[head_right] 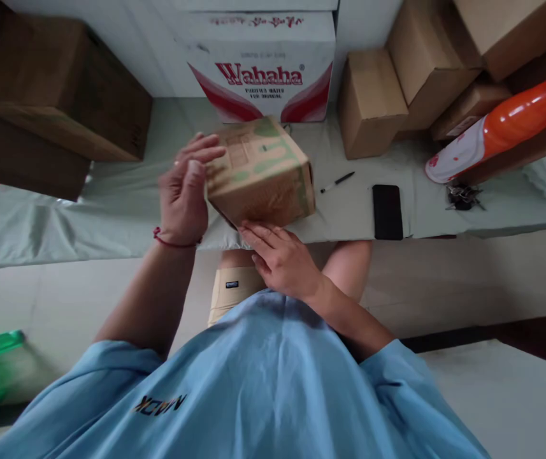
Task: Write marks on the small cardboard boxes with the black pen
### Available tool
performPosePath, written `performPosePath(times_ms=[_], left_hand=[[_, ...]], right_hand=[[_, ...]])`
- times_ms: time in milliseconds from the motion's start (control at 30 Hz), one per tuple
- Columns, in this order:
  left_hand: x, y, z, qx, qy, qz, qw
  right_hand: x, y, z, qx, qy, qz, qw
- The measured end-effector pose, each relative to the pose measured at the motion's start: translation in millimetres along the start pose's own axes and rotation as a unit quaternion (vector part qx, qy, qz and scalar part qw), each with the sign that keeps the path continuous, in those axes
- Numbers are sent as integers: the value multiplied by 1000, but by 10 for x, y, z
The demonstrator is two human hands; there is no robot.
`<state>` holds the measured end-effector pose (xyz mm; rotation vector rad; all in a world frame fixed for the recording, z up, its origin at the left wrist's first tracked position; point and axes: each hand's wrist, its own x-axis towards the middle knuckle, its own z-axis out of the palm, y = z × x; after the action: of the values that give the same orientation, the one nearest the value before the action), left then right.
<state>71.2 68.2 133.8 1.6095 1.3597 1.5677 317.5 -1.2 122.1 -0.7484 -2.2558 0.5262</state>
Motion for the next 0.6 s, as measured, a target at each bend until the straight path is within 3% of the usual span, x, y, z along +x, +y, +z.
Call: performPosePath(times_ms=[67, 167, 300, 400, 467, 533, 600], left_hand=[[115, 155, 129, 56, -61, 73, 994], [219, 131, 264, 117, -117, 70, 984], [171, -104, 238, 167, -118, 30, 978], [7, -192, 112, 172, -88, -1, 981], [-152, -219, 16, 165, -52, -43, 984], [-339, -251, -71, 140, -26, -81, 986], [-524, -289, -138, 93, -41, -103, 989]], right_hand=[[19, 42, 73, 15, -20, 19, 1000], [-7, 145, 51, 45, 9, 40, 998], [-90, 553, -242, 20, 71, 85, 994], [-105, 1087, -484, -109, 99, 209, 967], [-60, 1457, -597, -202, 61, 307, 928], [31, 1760, -672, -272, -40, 384, 881], [150, 1960, -721, -321, -162, 415, 836]])
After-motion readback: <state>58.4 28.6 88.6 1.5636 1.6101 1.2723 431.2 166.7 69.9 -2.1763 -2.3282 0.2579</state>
